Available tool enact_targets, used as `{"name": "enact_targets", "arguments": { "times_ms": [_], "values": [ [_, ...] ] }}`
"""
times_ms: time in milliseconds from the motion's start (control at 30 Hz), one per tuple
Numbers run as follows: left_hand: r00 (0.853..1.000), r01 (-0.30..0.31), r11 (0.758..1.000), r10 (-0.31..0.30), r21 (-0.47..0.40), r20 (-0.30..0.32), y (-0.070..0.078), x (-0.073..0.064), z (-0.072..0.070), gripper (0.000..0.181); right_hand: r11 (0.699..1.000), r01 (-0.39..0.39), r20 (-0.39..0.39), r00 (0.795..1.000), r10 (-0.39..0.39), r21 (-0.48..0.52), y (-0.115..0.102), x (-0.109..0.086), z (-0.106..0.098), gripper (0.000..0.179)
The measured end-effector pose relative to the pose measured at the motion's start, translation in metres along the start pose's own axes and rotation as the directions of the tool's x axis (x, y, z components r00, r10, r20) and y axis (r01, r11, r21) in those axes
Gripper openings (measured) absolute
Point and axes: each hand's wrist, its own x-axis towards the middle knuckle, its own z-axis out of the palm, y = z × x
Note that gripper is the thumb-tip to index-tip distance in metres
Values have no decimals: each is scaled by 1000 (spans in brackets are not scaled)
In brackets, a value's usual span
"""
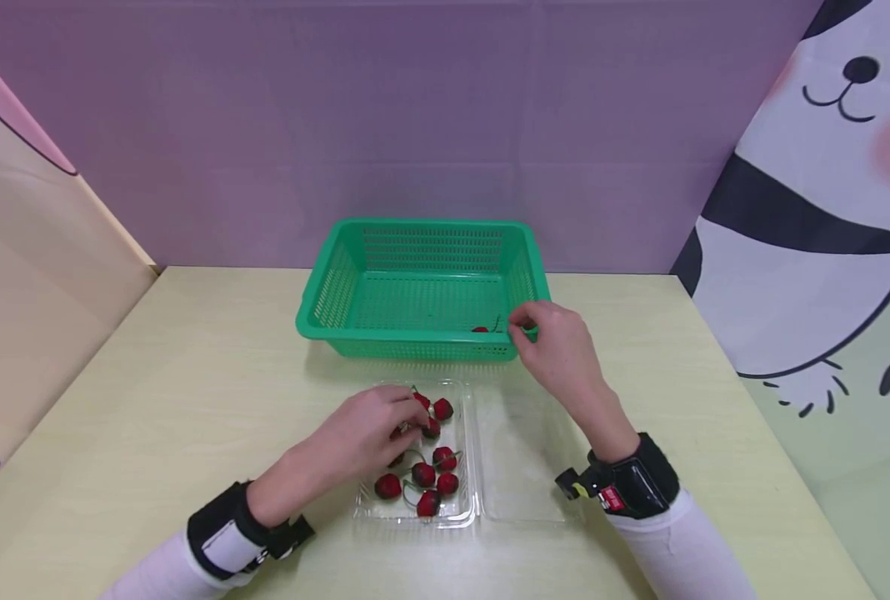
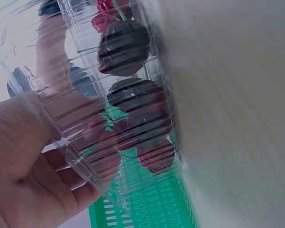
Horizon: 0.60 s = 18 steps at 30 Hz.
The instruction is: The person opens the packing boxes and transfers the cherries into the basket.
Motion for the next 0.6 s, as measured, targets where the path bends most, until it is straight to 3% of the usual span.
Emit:
{"name": "enact_targets", "arguments": {
  "times_ms": [400,600],
  "values": [
    [998,43,995,-46,-85,-38,1,-1,-1,15,1000,3,-1,1000,-3,-7,-1,0,0,5],
    [996,30,994,-39,-107,-82,0,-1,-1,14,1000,3,3,1000,-3,-2,-2,0,-1,4]
  ]
}}
